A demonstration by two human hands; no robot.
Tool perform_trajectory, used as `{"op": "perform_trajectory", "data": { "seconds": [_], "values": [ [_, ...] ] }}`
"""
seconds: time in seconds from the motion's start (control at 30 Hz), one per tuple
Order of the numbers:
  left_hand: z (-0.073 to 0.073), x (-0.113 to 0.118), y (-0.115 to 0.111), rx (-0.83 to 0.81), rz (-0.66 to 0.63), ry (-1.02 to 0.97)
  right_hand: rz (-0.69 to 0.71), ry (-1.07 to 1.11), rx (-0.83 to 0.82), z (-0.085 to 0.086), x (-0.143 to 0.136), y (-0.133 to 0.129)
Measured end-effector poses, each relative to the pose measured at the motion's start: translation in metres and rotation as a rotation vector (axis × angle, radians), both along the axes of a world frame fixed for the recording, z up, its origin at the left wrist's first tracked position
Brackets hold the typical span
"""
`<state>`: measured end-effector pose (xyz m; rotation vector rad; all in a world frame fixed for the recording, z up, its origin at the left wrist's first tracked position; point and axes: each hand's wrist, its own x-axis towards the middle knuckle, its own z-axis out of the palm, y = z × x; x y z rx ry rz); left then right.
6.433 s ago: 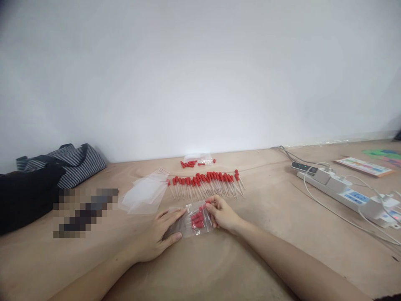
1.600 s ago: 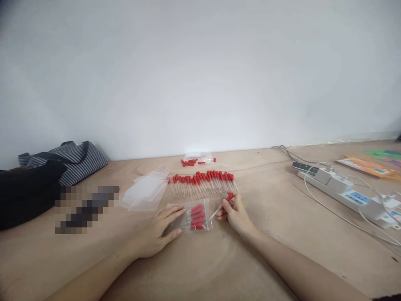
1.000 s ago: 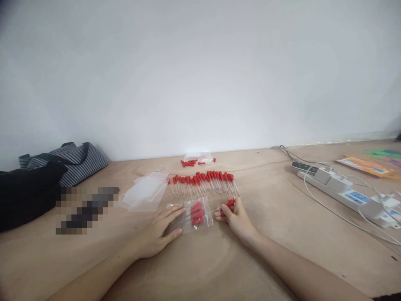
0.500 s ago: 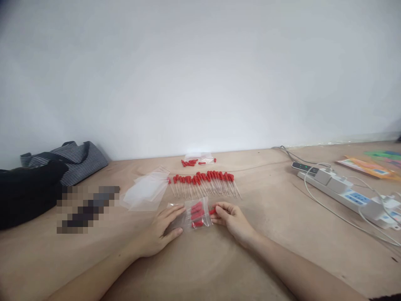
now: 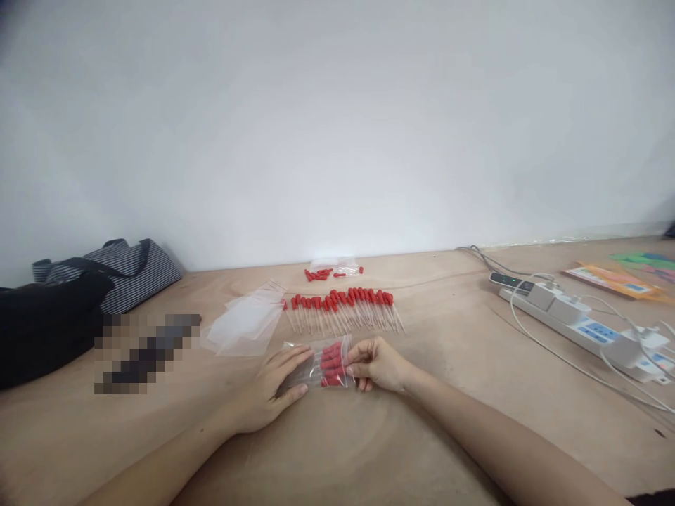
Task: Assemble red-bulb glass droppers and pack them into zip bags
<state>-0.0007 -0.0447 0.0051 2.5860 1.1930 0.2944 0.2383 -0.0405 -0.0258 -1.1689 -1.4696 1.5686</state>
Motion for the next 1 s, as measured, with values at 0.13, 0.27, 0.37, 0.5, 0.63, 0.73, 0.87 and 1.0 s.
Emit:
{"op": "perform_trajectory", "data": {
  "seconds": [0.13,0.27,0.37,0.5,0.63,0.73,0.87,1.0],
  "values": [
    [0.000,0.000,0.001,0.002,-0.002,-0.001,-0.063,-0.047,0.000,0.000,-0.007,0.006],
    [-0.001,0.000,0.001,-0.005,0.016,0.010,-0.130,-0.061,0.089,-0.003,-0.016,0.009],
    [-0.004,-0.002,0.002,0.009,0.008,-0.012,-0.003,-0.051,0.168,-0.005,-0.018,0.008],
    [-0.007,-0.003,0.003,0.022,0.005,-0.022,0.072,-0.008,0.178,-0.006,-0.017,0.005],
    [-0.006,-0.001,0.002,0.012,0.017,-0.001,0.025,-0.062,0.228,-0.006,-0.019,0.004],
    [-0.004,-0.001,0.002,0.011,0.023,0.016,-0.026,-0.118,0.294,-0.006,-0.022,0.003],
    [-0.001,0.000,0.001,0.007,0.017,0.051,-0.052,-0.124,0.313,-0.003,-0.017,0.001],
    [0.002,-0.001,0.000,-0.024,0.026,0.073,-0.117,-0.080,0.148,0.003,0.003,0.004]
  ]
}}
